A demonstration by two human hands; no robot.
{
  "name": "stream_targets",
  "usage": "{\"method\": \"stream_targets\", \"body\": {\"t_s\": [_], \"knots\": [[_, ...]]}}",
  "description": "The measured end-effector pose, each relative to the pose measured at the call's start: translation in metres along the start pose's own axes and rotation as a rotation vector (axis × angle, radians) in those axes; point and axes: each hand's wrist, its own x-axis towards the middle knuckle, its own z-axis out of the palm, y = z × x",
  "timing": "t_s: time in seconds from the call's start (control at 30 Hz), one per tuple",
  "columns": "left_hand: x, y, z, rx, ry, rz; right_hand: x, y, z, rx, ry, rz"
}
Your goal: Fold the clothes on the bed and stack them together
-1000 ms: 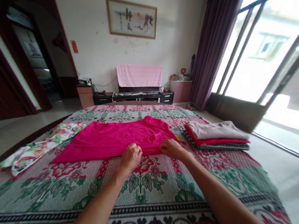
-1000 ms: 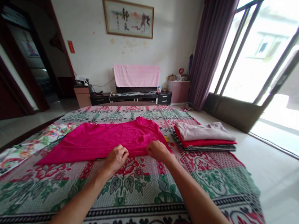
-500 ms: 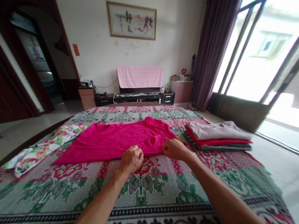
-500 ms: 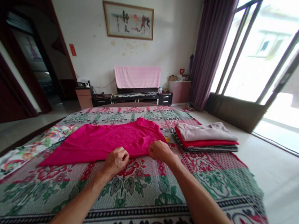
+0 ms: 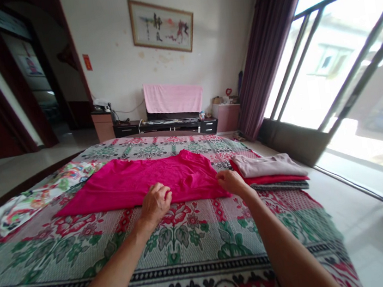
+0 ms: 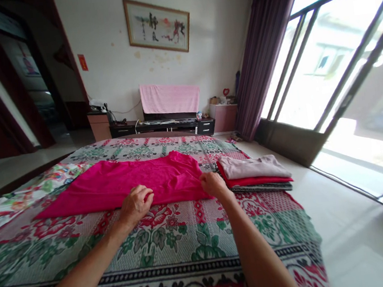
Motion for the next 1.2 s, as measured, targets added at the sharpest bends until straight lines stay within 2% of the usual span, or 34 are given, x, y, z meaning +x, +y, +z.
{"method": "stream_targets", "body": {"t_s": [0.2,0.33,0.43,0.57,0.73,1.03,1.2], "knots": [[-0.003,0.004,0.006,-0.096,-0.096,0.116,-0.004,0.004,0.007,-0.014,-0.112,0.130],[-0.004,0.003,0.011,-0.112,-0.149,0.147,-0.001,0.010,0.009,0.010,-0.195,0.143],[-0.004,0.003,0.012,-0.126,-0.168,0.155,0.001,0.014,0.011,0.010,-0.196,0.135],[-0.003,0.006,0.011,-0.110,-0.164,0.167,0.003,0.018,0.013,0.017,-0.167,0.123],[-0.003,0.006,0.012,-0.090,-0.149,0.170,0.006,0.026,0.012,0.144,-0.151,0.137],[-0.001,0.010,0.005,-0.067,-0.146,0.088,0.004,0.039,0.007,0.230,-0.285,0.103],[-0.002,0.012,0.004,-0.051,-0.148,0.129,0.004,0.045,0.006,0.181,-0.361,0.063]]}}
